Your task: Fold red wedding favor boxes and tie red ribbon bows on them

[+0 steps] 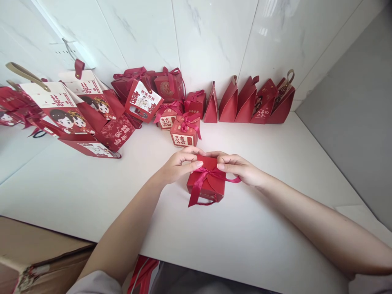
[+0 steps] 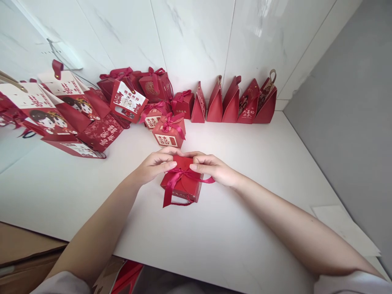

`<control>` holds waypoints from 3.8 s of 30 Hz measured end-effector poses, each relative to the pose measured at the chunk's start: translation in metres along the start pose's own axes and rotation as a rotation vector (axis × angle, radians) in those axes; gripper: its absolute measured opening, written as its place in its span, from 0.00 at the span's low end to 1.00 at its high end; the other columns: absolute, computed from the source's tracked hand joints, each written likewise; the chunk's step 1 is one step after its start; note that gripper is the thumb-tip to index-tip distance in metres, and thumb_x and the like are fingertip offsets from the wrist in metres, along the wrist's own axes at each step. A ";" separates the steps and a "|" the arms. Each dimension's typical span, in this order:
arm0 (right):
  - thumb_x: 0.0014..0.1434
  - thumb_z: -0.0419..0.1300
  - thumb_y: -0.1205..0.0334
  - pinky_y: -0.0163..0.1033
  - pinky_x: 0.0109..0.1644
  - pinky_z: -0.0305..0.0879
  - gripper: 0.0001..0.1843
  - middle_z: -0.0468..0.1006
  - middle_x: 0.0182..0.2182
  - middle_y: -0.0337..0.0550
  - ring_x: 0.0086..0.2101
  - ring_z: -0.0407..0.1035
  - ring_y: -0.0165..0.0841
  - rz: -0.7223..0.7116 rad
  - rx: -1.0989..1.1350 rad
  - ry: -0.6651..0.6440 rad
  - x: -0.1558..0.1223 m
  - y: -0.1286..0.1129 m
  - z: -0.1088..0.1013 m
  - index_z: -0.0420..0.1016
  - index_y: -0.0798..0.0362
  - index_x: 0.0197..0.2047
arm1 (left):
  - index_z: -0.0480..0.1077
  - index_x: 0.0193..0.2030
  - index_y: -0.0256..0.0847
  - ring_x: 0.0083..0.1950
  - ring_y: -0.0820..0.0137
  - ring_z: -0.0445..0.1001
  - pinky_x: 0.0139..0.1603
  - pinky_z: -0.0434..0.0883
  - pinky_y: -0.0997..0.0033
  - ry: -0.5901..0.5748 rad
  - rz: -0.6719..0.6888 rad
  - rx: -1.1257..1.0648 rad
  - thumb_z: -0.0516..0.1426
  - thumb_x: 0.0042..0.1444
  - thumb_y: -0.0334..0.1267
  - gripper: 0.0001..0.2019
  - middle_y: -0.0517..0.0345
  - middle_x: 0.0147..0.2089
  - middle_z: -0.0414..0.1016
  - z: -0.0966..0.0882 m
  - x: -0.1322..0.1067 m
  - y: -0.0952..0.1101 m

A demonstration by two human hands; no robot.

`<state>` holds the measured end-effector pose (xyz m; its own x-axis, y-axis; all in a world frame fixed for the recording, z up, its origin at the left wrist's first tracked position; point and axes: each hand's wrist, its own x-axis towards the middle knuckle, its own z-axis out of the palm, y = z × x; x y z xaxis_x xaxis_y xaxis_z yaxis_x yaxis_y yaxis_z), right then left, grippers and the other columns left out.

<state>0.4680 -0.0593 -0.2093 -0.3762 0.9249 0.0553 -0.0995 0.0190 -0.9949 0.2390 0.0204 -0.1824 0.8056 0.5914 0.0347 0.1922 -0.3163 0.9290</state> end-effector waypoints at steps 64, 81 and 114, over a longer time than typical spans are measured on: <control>0.62 0.63 0.48 0.48 0.55 0.63 0.20 0.72 0.56 0.47 0.49 0.69 0.41 -0.064 0.000 0.073 0.003 0.005 0.004 0.69 0.53 0.26 | 0.74 0.32 0.39 0.34 0.64 0.72 0.31 0.65 0.62 0.418 0.121 1.408 0.55 0.62 0.34 0.09 0.54 0.33 0.74 0.057 -0.042 0.058; 0.62 0.65 0.52 0.48 0.57 0.61 0.19 0.68 0.58 0.47 0.54 0.66 0.42 -0.148 -0.110 0.030 0.000 0.005 0.005 0.65 0.53 0.26 | 0.59 0.35 0.43 0.24 0.70 0.62 0.26 0.55 0.71 0.261 -0.288 0.714 0.49 0.65 0.48 0.12 0.64 0.24 0.64 0.037 -0.033 0.060; 0.65 0.60 0.64 0.45 0.57 0.59 0.16 0.70 0.55 0.44 0.54 0.66 0.39 -0.254 -0.177 0.084 0.000 0.009 0.000 0.65 0.54 0.25 | 0.61 0.26 0.39 0.26 0.77 0.55 0.25 0.55 0.74 0.091 -0.382 0.194 0.54 0.60 0.41 0.14 0.66 0.24 0.59 0.027 -0.028 0.051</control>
<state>0.4670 -0.0596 -0.2186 -0.2821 0.9099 0.3040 -0.0157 0.3124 -0.9498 0.2413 -0.0321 -0.1461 0.6050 0.7534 -0.2577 0.5758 -0.1904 0.7951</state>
